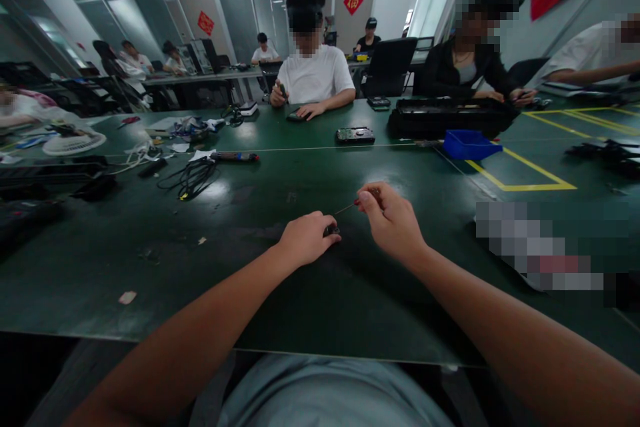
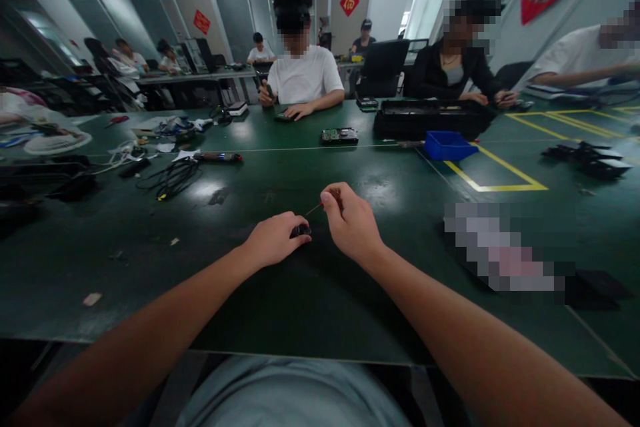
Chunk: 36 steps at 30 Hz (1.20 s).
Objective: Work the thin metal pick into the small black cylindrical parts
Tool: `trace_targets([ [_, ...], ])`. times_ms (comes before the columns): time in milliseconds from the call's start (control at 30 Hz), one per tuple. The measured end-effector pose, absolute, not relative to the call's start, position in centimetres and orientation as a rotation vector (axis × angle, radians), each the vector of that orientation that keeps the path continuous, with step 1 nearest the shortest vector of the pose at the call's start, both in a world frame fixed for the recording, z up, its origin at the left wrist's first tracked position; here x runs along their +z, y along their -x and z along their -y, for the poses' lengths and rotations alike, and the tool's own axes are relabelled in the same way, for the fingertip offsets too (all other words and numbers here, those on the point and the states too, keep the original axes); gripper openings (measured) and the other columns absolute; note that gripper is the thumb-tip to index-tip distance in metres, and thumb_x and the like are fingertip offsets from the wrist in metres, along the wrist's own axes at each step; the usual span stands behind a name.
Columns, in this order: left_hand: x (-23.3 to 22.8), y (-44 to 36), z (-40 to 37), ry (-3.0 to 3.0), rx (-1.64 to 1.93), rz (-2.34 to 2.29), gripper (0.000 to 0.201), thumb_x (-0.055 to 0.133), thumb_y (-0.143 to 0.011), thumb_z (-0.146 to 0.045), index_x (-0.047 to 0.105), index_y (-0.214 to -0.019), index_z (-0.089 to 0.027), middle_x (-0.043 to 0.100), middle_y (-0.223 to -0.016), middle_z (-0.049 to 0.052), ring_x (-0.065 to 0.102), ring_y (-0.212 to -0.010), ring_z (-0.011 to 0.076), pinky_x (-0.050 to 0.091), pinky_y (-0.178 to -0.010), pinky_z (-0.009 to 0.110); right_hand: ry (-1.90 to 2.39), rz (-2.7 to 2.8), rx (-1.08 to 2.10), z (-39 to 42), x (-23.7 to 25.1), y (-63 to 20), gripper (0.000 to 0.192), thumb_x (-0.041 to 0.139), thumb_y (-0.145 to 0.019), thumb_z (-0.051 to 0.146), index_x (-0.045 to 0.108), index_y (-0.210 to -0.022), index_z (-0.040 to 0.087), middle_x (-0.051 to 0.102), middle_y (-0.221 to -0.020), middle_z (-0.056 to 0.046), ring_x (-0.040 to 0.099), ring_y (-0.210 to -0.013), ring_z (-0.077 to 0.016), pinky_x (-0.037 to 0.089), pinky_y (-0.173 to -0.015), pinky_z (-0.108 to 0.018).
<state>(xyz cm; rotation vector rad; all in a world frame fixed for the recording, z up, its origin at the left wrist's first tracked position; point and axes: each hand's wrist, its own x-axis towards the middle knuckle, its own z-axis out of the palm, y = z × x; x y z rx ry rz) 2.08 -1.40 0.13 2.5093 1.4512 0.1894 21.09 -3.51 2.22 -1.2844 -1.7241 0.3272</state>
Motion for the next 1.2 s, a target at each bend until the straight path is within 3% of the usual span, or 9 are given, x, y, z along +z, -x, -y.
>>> trace_targets([
  [167, 0.2, -1.9, 1.4, -2.488, 0.238, -1.411, 0.028, 0.057, -0.092, -0.045, 0.065, -0.110, -0.027, 0.066, -0.106, 0.004, 0.064, -0.094, 0.0236, 0.050, -0.072, 0.033, 1.279, 1.723, 0.327, 3.4, 2.2, -21.1, 0.025, 0.045, -0.099, 0.040, 0.060, -0.097, 0.020, 0.069, -0.080, -0.005, 0.066, -0.074, -0.0209, 0.046, -0.067, -0.033],
  [533, 0.9, 0.9, -0.3, -2.120, 0.864, -1.359, 0.025, 0.057, -0.091, -0.042, 0.066, -0.103, -0.021, 0.069, -0.101, 0.006, 0.063, -0.093, 0.0209, 0.048, -0.083, 0.033, 1.266, 1.707, 0.345, 3.5, 2.4, -21.2, 0.024, 0.045, -0.098, 0.039, 0.061, -0.096, 0.021, 0.070, -0.081, -0.006, 0.067, -0.076, -0.0215, 0.047, -0.068, -0.034],
  [833, 1.6, 2.0, -1.7, -1.651, 1.109, -1.235, 0.024, 0.056, -0.089, -0.041, 0.062, -0.093, -0.018, 0.061, -0.076, 0.002, 0.049, -0.053, 0.0094, 0.036, -0.050, 0.021, 1.251, 1.708, 0.356, 3.4, 2.2, -21.2, 0.025, 0.045, -0.099, 0.040, 0.060, -0.097, 0.020, 0.070, -0.080, -0.006, 0.067, -0.076, -0.0214, 0.047, -0.069, -0.034],
  [1067, 2.4, 3.0, -2.7, -1.152, 1.300, -1.127, 0.024, 0.062, -0.083, -0.037, 0.063, -0.096, -0.017, 0.069, -0.102, 0.008, 0.056, -0.058, 0.0087, 0.026, -0.040, 0.017, 1.260, 1.720, 0.372, 3.5, 2.3, -21.2, 0.024, 0.045, -0.099, 0.040, 0.060, -0.098, 0.020, 0.070, -0.080, -0.006, 0.066, -0.074, -0.0213, 0.046, -0.067, -0.034],
  [1200, 3.5, 4.8, -3.5, -0.939, 1.409, -1.135, 0.019, 0.064, -0.080, -0.030, 0.064, -0.095, -0.017, 0.068, -0.101, 0.006, 0.053, -0.056, 0.0073, 0.025, -0.039, 0.016, 1.260, 1.723, 0.371, 3.5, 2.3, -21.2, 0.024, 0.045, -0.099, 0.040, 0.060, -0.099, 0.021, 0.070, -0.082, -0.006, 0.067, -0.075, -0.0217, 0.047, -0.066, -0.034],
])
